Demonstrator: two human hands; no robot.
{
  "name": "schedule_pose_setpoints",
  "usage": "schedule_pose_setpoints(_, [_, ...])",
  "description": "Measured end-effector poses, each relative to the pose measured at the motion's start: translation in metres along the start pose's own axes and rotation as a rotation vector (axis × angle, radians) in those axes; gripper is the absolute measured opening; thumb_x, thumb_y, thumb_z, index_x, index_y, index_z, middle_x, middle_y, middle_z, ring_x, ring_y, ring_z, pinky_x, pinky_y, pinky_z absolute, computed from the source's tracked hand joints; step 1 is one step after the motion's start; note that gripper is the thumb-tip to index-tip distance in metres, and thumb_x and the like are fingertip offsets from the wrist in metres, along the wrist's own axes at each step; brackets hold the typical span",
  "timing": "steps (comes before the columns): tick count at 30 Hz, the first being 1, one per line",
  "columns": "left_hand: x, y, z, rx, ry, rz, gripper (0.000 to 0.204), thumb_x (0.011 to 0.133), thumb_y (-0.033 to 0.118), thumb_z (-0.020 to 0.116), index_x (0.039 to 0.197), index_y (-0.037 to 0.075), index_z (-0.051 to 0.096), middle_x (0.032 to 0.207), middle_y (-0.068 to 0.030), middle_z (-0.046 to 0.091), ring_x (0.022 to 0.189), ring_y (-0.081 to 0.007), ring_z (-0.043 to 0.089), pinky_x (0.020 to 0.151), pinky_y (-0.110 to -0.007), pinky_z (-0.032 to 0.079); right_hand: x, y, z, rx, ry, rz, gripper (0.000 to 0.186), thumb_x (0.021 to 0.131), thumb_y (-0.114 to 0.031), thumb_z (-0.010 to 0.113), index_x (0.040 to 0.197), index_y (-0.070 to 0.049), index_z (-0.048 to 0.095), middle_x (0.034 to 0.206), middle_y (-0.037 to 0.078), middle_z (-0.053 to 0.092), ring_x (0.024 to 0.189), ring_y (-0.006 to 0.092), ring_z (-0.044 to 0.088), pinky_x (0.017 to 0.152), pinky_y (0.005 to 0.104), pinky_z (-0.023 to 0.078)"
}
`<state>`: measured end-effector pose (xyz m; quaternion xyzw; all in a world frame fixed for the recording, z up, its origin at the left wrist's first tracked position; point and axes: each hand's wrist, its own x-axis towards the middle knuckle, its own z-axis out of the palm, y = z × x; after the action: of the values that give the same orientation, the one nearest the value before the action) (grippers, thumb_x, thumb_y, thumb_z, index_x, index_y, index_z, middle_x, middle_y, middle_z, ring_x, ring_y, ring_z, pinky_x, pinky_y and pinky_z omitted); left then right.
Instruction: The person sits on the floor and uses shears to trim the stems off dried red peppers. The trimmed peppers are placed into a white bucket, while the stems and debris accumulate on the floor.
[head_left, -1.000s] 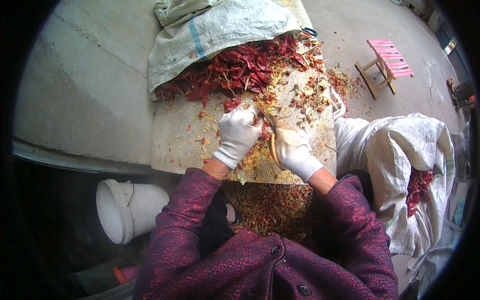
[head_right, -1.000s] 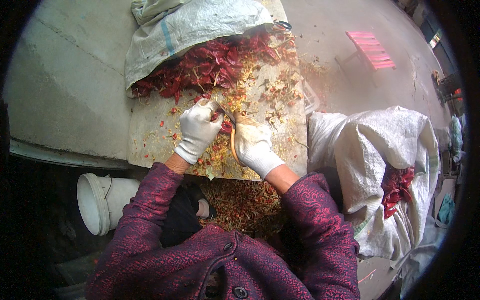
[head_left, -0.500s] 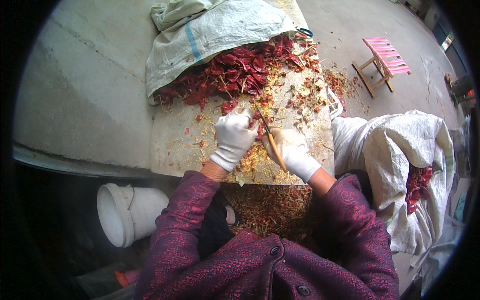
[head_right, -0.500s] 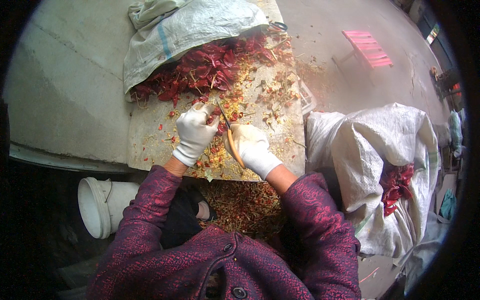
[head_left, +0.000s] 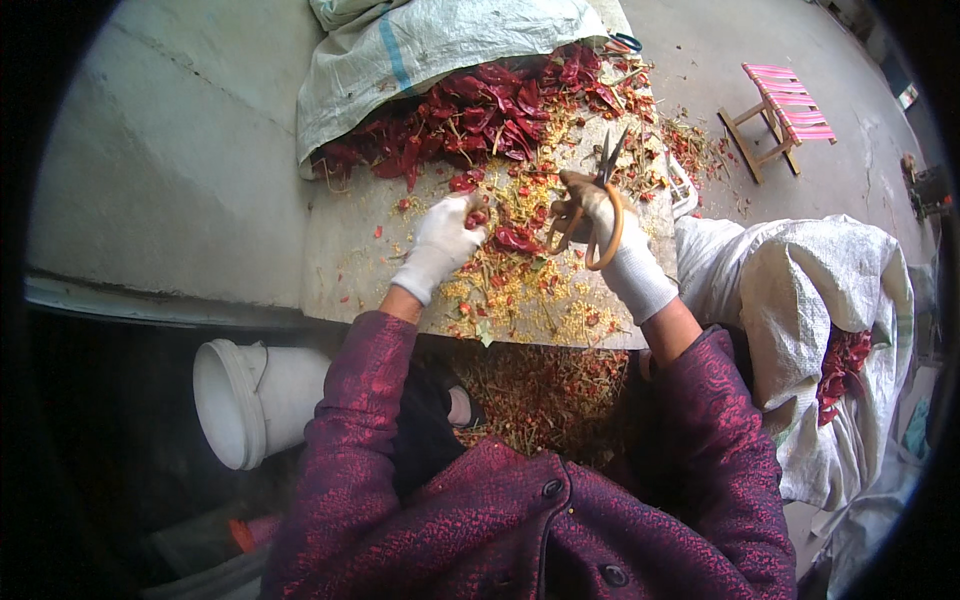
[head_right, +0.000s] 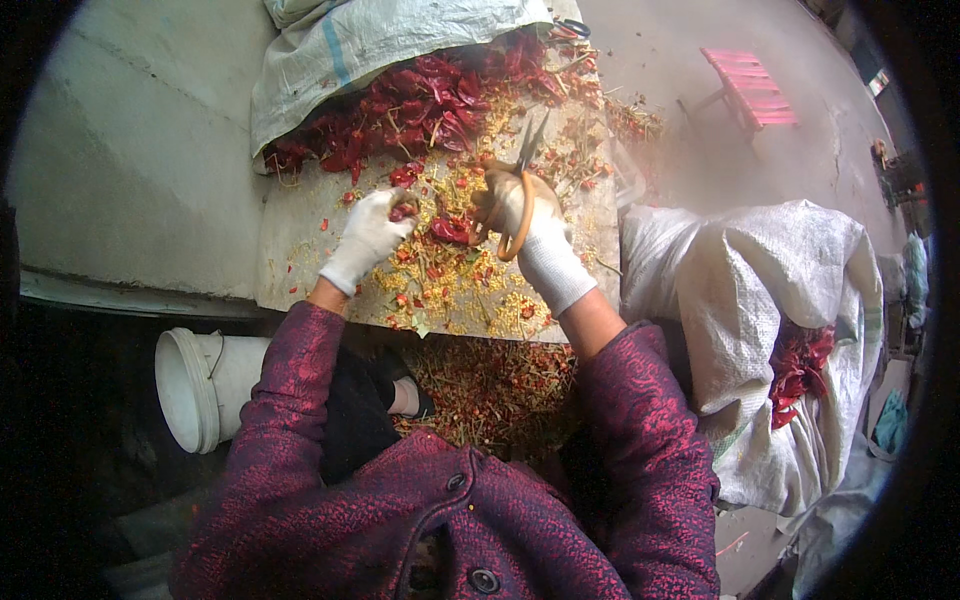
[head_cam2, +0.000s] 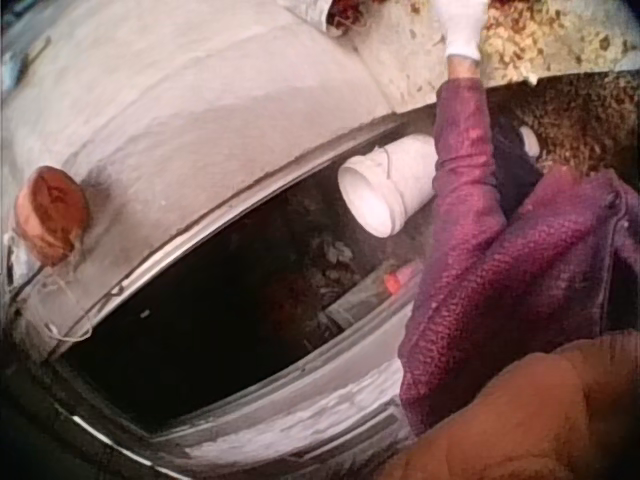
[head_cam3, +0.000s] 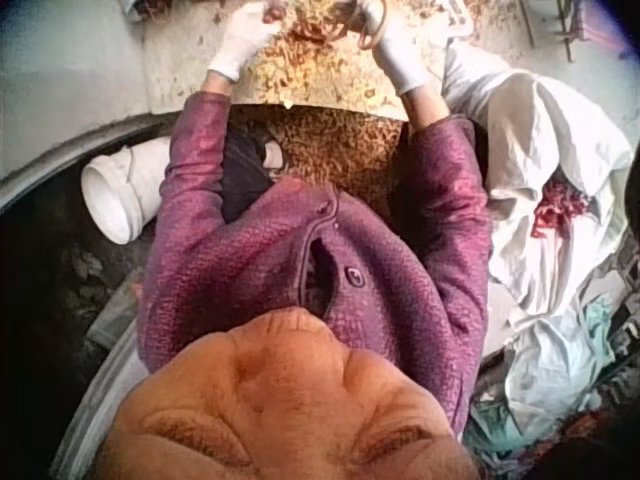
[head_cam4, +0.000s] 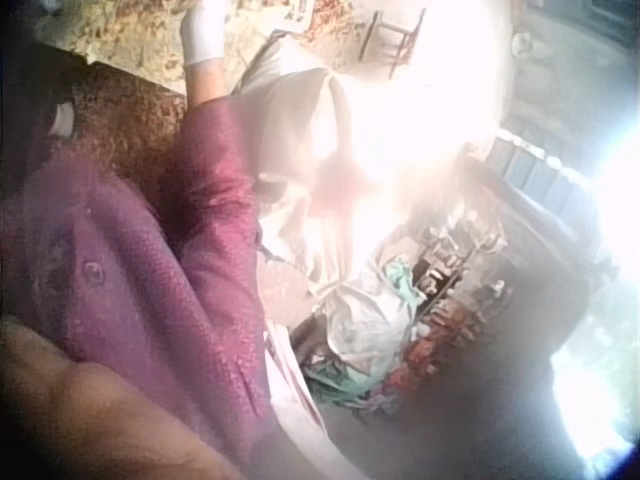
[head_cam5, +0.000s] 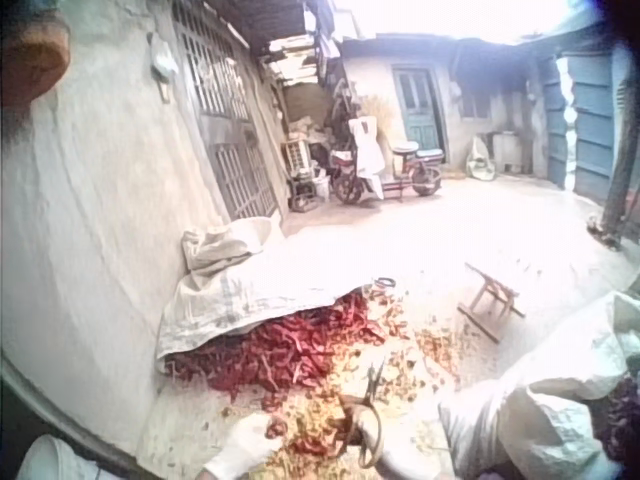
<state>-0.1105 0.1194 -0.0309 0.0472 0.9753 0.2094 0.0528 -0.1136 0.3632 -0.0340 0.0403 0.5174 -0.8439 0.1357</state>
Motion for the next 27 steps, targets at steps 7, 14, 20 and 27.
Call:
schedule_pose_setpoints(7, [0.015, 0.005, 0.047, 0.417, -0.273, 0.004, 0.033, 0.085, 0.023, 0.07, 0.118, 0.023, 0.069, 0.117, -0.0058, 0.07, 0.106, -0.0272, 0.067, 0.09, -0.039, 0.054, 0.005, -0.013, -0.003, -0.105, 0.052, 0.067, 0.043, 0.098, -0.025, 0.06, 0.131, 0.003, 0.057, 0.118, 0.014, 0.065, 0.096, 0.0241, 0.068, 0.079, 0.0361, 0.06])
schedule_pose_setpoints(14, [0.028, 0.0, 0.021, -0.822, -0.023, -0.343, 0.033, 0.086, 0.019, 0.077, 0.114, 0.005, 0.067, 0.093, -0.0029, 0.068, 0.074, -0.0103, 0.06, 0.063, -0.025, 0.05, 0.021, 0.001, -0.01, -0.279, -0.017, 0.097, 0.032, 0.099, -0.013, 0.057, 0.127, 0.002, 0.056, 0.095, 0.006, 0.063, 0.084, 0.0171, 0.066, 0.067, 0.0277, 0.054])
schedule_pose_setpoints(20, [0.007, 0.01, 0.005, -1.468, -0.15, -0.376, 0.021, 0.096, 0.026, 0.068, 0.108, 0.01, 0.061, 0.088, -0.0006, 0.065, 0.059, -0.0069, 0.053, 0.045, -0.024, 0.036, 0.014, 0.011, -0.002, -0.558, -0.144, -0.051, 0.049, 0.096, -0.019, 0.064, 0.137, 0.003, 0.049, 0.099, 0.005, 0.063, 0.087, 0.0119, 0.06, 0.072, 0.0264, 0.05])
schedule_pose_setpoints(27, [-0.012, 0.034, 0.012, -1.441, -0.23, -0.287, 0.019, 0.096, 0.023, 0.068, 0.108, 0.011, 0.061, 0.086, -0.0002, 0.066, 0.058, -0.0063, 0.054, 0.045, -0.022, 0.037, -0.002, 0.013, 0.005, -0.242, -0.201, -0.047, 0.052, 0.09, -0.025, 0.07, 0.132, 0.004, 0.058, 0.091, 0.003, 0.068, 0.079, 0.0129, 0.063, 0.071, 0.0267, 0.051])
